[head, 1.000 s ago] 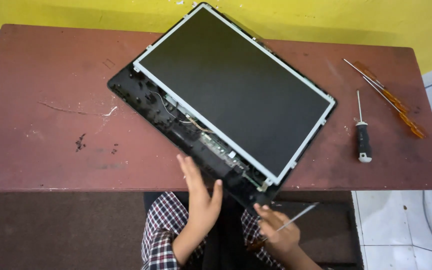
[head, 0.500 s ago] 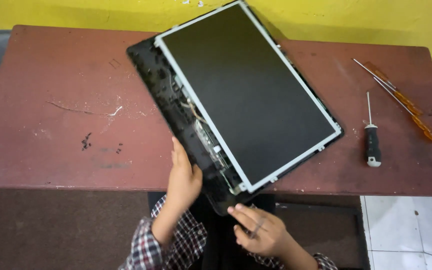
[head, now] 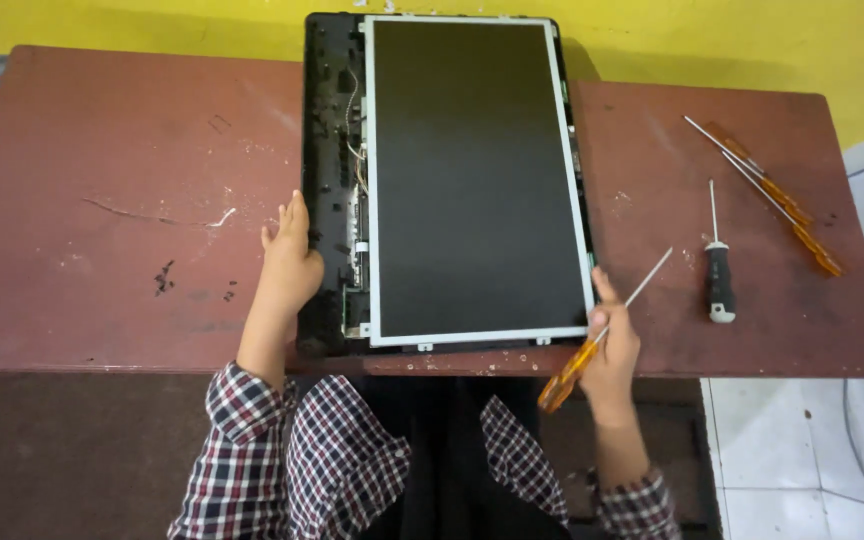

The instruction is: The person uses a screwdriver to remove screws from the back cover of a black monitor. They then remove the cover to expose the screen and internal components. The person continues to use the screwdriver to remove screws from the metal frame surrounding the screen.

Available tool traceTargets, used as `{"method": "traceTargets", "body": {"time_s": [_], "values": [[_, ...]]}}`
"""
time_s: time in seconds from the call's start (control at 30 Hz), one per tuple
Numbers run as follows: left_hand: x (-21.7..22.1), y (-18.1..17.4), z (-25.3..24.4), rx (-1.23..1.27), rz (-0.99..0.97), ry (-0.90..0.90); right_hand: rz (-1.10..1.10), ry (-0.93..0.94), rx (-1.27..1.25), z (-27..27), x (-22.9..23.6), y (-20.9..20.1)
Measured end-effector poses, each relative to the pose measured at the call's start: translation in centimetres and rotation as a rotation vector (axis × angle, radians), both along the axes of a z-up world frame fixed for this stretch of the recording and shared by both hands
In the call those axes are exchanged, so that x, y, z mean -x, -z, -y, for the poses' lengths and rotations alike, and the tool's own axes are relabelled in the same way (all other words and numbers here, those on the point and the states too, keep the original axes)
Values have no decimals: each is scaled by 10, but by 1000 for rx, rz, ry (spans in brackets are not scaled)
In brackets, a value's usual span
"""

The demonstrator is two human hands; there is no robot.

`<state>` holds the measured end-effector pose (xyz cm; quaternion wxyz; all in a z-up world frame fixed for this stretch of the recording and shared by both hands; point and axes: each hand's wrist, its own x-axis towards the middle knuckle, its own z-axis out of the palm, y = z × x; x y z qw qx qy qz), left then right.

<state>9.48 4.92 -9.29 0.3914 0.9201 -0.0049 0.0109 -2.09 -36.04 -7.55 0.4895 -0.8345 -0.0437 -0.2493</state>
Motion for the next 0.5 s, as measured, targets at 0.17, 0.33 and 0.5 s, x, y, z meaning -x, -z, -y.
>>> {"method": "traceTargets", "body": {"time_s": [0.17, 0.33, 0.5], "values": [[16, -15, 6, -83, 1, -39, 21, 116, 7, -16, 10, -5], [52, -21, 6, -31, 84, -70, -30, 64, 93, -6, 12, -10], [54, 5, 2, -66, 220, -76, -42, 89, 151, -3, 13, -2]]}}
